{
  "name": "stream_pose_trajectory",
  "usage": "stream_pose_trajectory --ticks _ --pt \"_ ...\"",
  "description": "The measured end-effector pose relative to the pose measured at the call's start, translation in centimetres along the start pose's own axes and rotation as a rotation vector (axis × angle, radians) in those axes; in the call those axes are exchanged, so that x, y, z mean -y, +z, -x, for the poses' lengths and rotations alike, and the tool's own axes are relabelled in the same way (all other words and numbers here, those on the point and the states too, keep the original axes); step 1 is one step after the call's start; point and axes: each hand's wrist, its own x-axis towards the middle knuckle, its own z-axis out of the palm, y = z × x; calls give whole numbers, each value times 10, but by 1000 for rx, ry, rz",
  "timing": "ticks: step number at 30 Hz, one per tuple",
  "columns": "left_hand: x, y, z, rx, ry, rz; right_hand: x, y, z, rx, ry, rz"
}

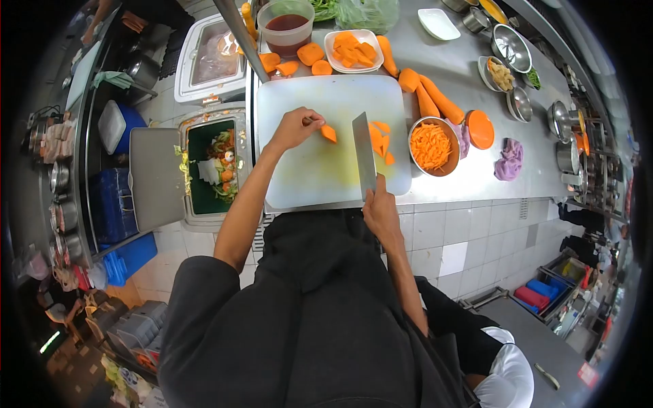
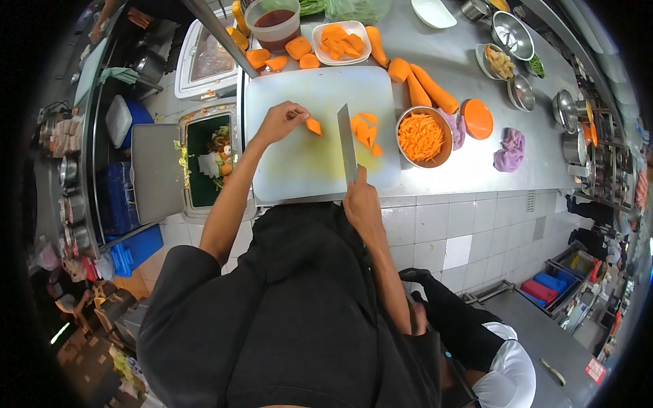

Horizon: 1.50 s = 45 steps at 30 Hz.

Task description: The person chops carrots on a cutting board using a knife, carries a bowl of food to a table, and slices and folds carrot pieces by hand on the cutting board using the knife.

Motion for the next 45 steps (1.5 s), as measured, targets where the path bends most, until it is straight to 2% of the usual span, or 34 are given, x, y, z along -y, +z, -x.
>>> stream_pose_trajectory --ticks 1,4,6,13,21,22,24,25,27,28,30,34,36,37,39,43,45 --pt "4 3 4 2 -1 -4 -1 2 -2 -8 -56 1" --pt "1 9 17 -25 -10 53 -1 9 -10 -22 -48 29" --pt "-6 11 24 -161 29 101 3 9 -13 -21 -78 -1" --pt "-3 25 46 -319 108 112 12 11 -11 -24 -116 -15" --pt "-7 33 44 -453 91 159 20 10 -8 -5 -73 -5" --pt "-10 33 45 -454 90 160 20 9 -8 -17 -43 -1" --pt "-24 34 46 -389 -110 143 18 8 -10 -49 -30 -21" --pt "-33 36 48 -393 -111 145 18 6 -10 -46 -33 -18" --pt "-50 42 50 -357 -212 -185 18 1 -9 -43 17 -66" --pt "-50 48 48 -360 -214 -184 17 0 -9 -41 15 -65" --pt "-49 58 44 -457 -117 -546 13 -1 -9 -15 46 -27" --pt "-39 57 32 -366 -63 -458 7 1 -5 -90 35 -4" --pt "-30 48 27 -291 87 -459 4 0 -3 -109 23 -3" --pt "-26 45 28 -286 90 -459 4 0 -2 -113 27 -5" --pt "-30 38 28 -295 104 -306 4 -2 -1 -103 76 -1" --pt "-34 42 39 -287 167 -366 6 -4 -2 -105 120 -43" --pt "-39 52 49 -199 206 -347 7 -6 -5 -30 163 -47"
